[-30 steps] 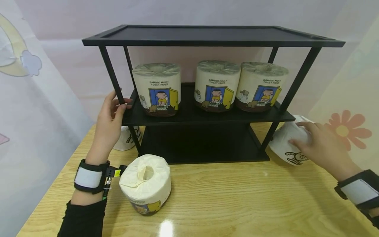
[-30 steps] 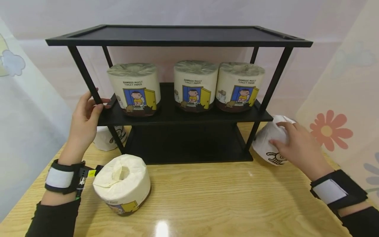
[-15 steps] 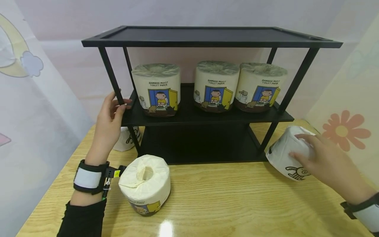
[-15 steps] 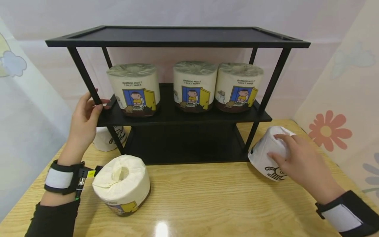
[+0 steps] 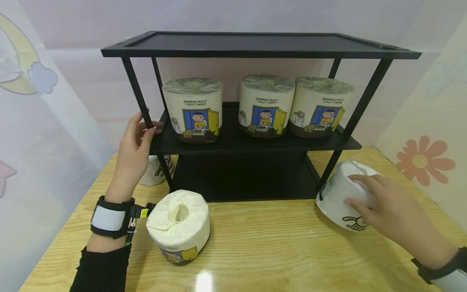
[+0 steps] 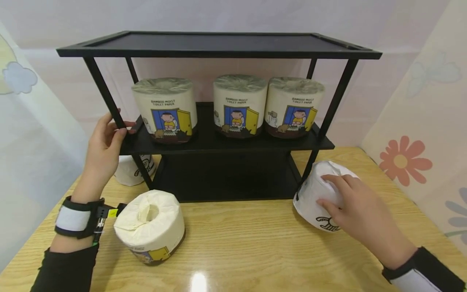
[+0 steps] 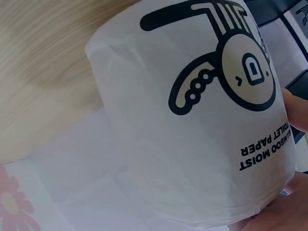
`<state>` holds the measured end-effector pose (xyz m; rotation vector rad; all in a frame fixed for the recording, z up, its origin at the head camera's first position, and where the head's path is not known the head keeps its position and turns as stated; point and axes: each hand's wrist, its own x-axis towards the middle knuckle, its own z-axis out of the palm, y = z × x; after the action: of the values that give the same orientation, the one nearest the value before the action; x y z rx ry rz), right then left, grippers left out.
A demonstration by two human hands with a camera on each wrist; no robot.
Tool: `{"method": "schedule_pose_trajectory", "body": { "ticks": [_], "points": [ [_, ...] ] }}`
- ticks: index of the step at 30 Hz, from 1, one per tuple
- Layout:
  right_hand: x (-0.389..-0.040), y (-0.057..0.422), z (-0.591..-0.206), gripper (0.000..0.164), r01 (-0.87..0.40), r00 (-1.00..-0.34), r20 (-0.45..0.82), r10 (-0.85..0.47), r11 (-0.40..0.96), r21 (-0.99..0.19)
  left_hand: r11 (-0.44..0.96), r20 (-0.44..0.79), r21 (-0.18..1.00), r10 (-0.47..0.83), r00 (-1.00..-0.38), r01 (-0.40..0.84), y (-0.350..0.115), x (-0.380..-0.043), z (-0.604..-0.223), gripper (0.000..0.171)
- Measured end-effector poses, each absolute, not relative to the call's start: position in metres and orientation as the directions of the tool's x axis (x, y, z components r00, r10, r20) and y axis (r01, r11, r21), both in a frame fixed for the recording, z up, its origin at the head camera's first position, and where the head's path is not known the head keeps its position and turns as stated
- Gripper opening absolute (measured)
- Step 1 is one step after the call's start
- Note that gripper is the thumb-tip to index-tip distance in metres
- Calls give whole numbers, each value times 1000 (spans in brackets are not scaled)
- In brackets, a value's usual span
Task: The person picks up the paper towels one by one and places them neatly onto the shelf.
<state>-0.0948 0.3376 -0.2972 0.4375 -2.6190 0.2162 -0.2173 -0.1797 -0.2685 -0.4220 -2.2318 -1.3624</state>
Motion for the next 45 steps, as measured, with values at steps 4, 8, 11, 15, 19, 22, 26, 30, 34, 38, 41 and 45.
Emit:
{"method": "schedule_pose_trajectory", "body": {
  "ticks": [4,8,11,15,19,22,26,30,34,38,41,45],
  "points": [
    [-92,329,-299,58,-357,-831,480,-282,932,-70,459,551,740,7,-834,493,-179,-217,-269,49],
    [-89,321,-299,59,-365,-829,481,-287,928,-75,456,552,740,6,-834,494,-179,-218,-269,49],
    [-87,314,-301,59,-383,-820,486,-303,921,-71,452,551,743,6,-834,494,-179,-218,-269,48],
    [-86,307,-304,59,-426,-785,516,-342,903,-50,451,552,742,8,-834,496,-179,-219,-270,49],
    [-87,301,-307,58,-466,-760,529,-376,884,-40,455,557,737,8,-830,499,-180,-219,-271,49],
    [-89,298,-309,57,-496,-740,543,-398,867,-40,461,560,734,4,-829,498,-180,-219,-271,49],
    [-93,294,-309,66,-524,-710,567,-417,851,-30,465,562,732,1,-827,498,-180,-219,-271,49],
    [-99,288,-309,71,-544,-687,582,-436,839,-14,467,560,732,2,-829,496,-181,-219,-271,50],
    [-105,283,-309,71,-571,-671,580,-462,821,-6,460,553,739,3,-833,493,-180,-219,-270,50],
    [-111,279,-310,70,-593,-664,569,-485,805,-6,448,547,747,6,-837,491,-180,-218,-269,49],
    [-116,277,-311,69,-609,-652,570,-501,793,1,446,546,747,9,-837,492,-179,-218,-268,50],
    [-123,275,-315,68,-621,-638,575,-512,784,9,452,553,741,11,-833,497,-179,-218,-269,50]
  ]
}}
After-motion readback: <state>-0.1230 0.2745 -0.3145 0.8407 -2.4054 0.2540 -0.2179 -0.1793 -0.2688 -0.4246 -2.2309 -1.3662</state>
